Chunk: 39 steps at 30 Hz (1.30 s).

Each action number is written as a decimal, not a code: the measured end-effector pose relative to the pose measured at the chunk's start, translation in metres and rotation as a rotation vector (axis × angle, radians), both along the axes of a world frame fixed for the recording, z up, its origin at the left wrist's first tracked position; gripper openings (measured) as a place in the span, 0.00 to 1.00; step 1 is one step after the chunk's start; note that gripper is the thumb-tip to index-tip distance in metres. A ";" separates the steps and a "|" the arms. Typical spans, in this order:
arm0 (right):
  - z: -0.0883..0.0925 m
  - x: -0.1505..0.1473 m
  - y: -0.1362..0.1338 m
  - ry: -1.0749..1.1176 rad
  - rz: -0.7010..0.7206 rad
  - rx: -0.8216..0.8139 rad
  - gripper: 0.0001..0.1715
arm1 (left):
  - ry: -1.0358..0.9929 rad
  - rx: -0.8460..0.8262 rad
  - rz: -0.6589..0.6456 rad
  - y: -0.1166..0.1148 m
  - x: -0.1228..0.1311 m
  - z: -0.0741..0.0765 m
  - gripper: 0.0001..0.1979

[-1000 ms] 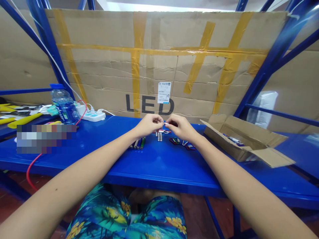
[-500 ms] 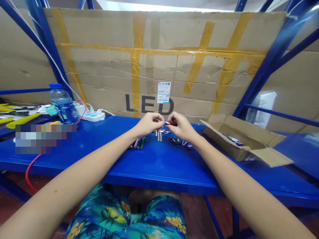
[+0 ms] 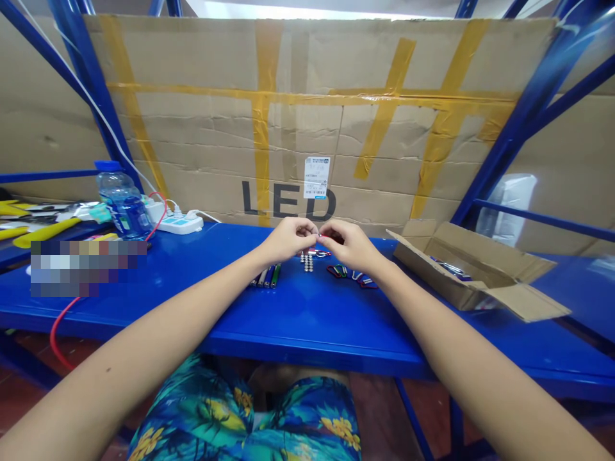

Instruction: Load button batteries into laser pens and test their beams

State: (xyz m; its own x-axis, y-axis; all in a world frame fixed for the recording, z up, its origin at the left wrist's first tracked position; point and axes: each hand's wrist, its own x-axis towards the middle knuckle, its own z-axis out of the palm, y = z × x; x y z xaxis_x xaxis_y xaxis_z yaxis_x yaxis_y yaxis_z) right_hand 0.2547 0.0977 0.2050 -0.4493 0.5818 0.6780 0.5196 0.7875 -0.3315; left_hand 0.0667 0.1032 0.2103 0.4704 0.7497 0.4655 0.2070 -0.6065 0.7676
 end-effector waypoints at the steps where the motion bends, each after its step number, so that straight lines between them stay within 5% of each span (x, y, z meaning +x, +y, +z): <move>1: 0.000 0.000 0.001 0.027 0.003 -0.003 0.04 | -0.002 -0.001 -0.003 0.000 0.000 0.000 0.03; 3: -0.002 0.001 0.003 0.056 0.011 -0.012 0.10 | 0.000 -0.004 -0.007 0.001 -0.001 0.000 0.04; 10: -0.003 0.003 0.005 0.068 0.034 -0.029 0.04 | -0.012 -0.023 -0.016 0.002 -0.003 0.000 0.04; 18: 0.003 0.001 -0.001 -0.057 0.048 0.012 0.10 | 0.003 -0.002 0.002 0.001 -0.001 -0.001 0.02; 21: 0.002 0.002 0.000 -0.041 0.026 0.005 0.03 | -0.016 -0.003 0.004 0.001 0.000 -0.002 0.02; 25: -0.002 0.003 0.004 0.020 0.006 -0.011 0.09 | -0.024 -0.008 -0.013 0.002 0.000 -0.002 0.03; 32: -0.003 0.005 0.005 0.071 0.046 -0.031 0.01 | -0.014 0.018 -0.025 0.000 -0.001 -0.001 0.03; 39: 0.002 0.003 -0.001 -0.034 0.009 -0.002 0.06 | 0.040 0.125 0.006 0.001 0.001 -0.005 0.02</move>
State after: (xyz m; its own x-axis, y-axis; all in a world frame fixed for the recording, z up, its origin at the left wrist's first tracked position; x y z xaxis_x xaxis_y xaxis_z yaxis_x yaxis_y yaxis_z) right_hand 0.2580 0.0966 0.2073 -0.4777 0.5786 0.6611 0.5232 0.7918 -0.3151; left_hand 0.0678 0.1040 0.2058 0.4856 0.6902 0.5365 0.2399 -0.6954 0.6774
